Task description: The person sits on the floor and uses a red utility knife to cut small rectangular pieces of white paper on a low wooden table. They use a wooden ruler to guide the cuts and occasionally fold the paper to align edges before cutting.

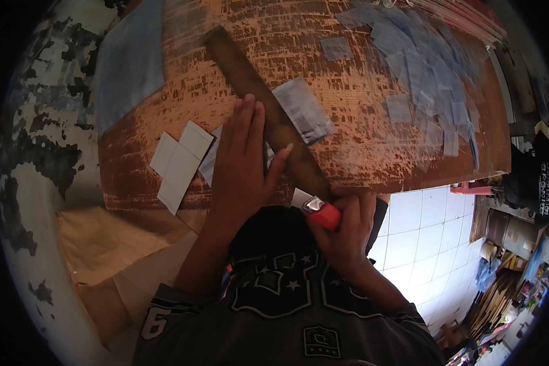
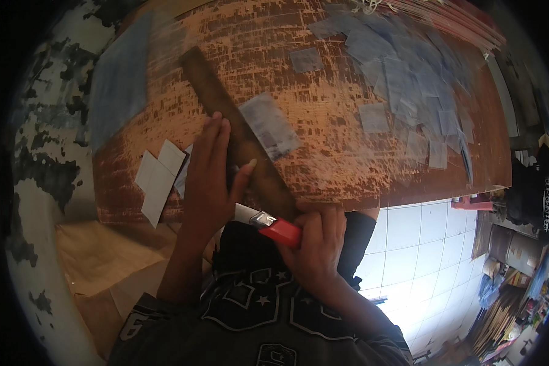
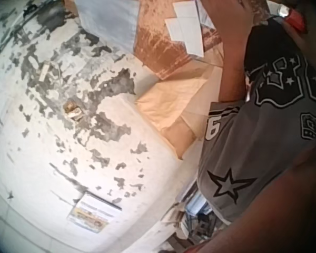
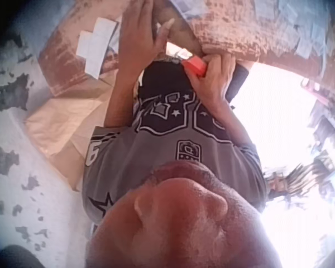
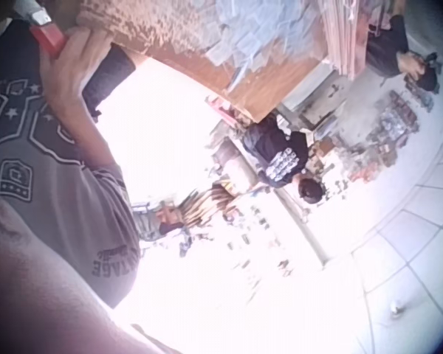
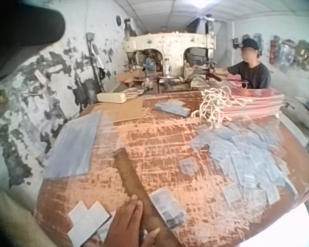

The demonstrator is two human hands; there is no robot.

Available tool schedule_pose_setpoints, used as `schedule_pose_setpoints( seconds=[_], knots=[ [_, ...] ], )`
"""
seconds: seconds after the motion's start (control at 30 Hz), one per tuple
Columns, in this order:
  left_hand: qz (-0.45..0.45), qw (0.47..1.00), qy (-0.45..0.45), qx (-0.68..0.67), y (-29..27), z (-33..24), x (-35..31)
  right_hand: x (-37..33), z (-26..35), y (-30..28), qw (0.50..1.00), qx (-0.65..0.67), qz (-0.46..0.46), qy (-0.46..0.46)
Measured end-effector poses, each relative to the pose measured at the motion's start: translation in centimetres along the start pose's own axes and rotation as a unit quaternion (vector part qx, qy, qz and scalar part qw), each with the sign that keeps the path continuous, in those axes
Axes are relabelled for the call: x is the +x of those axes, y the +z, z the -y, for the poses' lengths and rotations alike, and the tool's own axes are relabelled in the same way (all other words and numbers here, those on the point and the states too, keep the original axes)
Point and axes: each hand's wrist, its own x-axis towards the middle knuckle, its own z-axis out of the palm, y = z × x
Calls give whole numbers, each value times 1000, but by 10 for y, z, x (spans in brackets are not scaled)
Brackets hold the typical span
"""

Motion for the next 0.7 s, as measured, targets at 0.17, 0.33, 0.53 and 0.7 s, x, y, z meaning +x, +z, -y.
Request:
schedule_pose_setpoints(
  seconds=[0.17,0.33,0.53,0.7],
  knots=[
    [27,999,12,29,-4,4,0,-1,1,-2,1000,9,16,12],
    [55,998,7,34,-11,3,1,1,0,0,1000,-4,9,2],
    [53,998,7,39,-7,3,0,1,1,-1,1000,-4,12,11],
    [65,997,-2,45,-5,4,-1,0,0,-1,1000,-6,20,17]
  ],
)
